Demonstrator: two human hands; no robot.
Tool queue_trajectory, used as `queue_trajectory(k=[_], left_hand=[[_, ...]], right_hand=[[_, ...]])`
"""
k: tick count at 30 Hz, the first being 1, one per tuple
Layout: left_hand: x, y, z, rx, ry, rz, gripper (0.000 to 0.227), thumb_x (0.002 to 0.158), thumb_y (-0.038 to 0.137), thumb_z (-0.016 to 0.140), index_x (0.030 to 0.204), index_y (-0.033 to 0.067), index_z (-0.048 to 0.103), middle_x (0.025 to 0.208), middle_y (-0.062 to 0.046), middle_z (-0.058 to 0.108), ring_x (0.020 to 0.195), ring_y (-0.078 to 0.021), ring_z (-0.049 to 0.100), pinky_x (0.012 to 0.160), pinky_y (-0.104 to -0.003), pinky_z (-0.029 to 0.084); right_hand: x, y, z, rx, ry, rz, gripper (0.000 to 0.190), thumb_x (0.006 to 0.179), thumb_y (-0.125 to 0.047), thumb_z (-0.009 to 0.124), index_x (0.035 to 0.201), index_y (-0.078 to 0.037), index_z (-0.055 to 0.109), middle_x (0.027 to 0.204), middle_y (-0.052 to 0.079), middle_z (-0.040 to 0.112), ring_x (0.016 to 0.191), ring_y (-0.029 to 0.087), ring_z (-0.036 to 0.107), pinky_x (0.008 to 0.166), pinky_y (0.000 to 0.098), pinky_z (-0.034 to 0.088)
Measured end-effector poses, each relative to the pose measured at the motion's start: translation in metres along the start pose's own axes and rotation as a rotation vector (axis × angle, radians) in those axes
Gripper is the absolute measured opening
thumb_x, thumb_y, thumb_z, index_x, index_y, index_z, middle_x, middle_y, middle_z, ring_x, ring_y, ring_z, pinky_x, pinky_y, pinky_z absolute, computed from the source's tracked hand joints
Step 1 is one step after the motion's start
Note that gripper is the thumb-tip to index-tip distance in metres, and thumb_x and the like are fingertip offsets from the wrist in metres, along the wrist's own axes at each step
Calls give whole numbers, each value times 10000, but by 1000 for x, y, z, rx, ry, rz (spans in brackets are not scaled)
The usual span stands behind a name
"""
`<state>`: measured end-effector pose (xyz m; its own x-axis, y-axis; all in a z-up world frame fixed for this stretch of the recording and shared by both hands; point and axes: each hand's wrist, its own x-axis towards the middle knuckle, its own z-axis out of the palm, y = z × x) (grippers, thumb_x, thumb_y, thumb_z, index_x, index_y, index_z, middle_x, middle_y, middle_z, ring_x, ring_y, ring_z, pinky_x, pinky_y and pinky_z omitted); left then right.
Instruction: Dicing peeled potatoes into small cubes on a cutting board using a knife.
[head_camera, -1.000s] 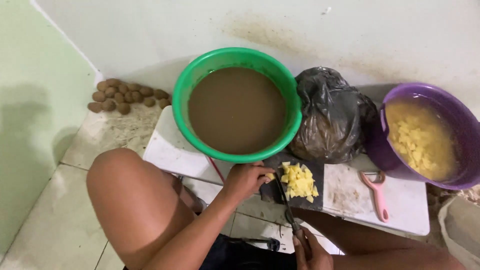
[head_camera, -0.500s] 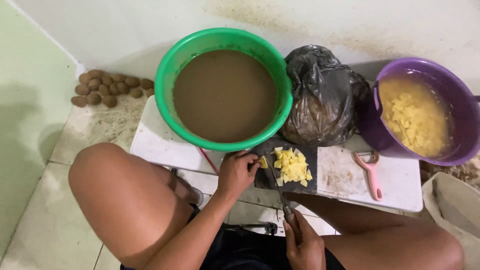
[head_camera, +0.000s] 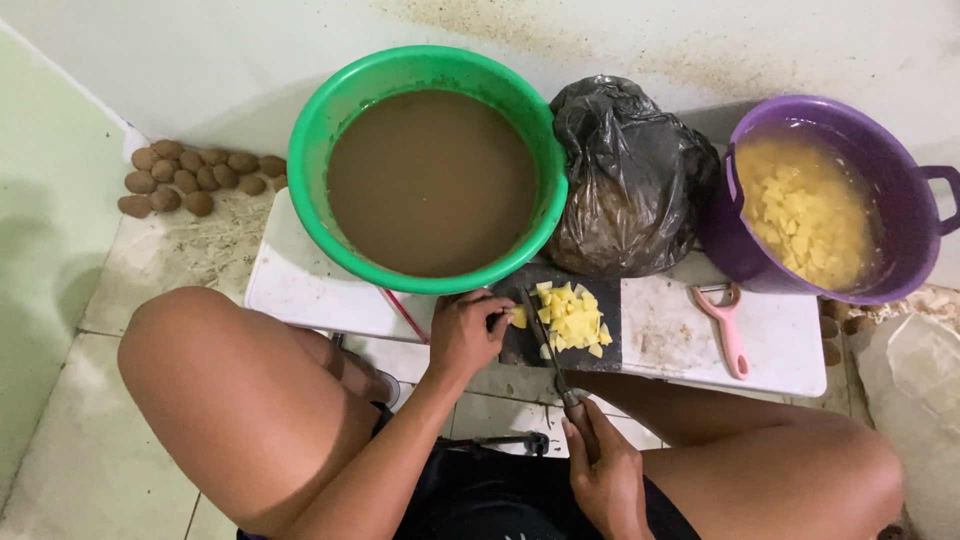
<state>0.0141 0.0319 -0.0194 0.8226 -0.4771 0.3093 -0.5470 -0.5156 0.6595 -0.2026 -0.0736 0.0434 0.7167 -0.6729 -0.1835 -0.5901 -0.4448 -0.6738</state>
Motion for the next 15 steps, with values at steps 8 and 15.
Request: queue_trajectory(k=[8,15], left_hand=[[-6,13,-15,-23,5,33,144,786,214,738,912,161,693,974,9,676,860,-280,639,853,-418,481],[-7,0,-5,-20,-65,96,241,833,184,737,1067,171,790,1121,64,660,913,-244,645,874,-389,496]], right_hand=[[-4,7,-2,5,23,-5,423,856,-181,725,1235,-1,673,1071,79,837,946,182,830,752,295,637],[-7,5,-3,-38,31,-11,447,858,-221,731,1258,-30,672,1058,85,834,913,203,832,731,317,639]])
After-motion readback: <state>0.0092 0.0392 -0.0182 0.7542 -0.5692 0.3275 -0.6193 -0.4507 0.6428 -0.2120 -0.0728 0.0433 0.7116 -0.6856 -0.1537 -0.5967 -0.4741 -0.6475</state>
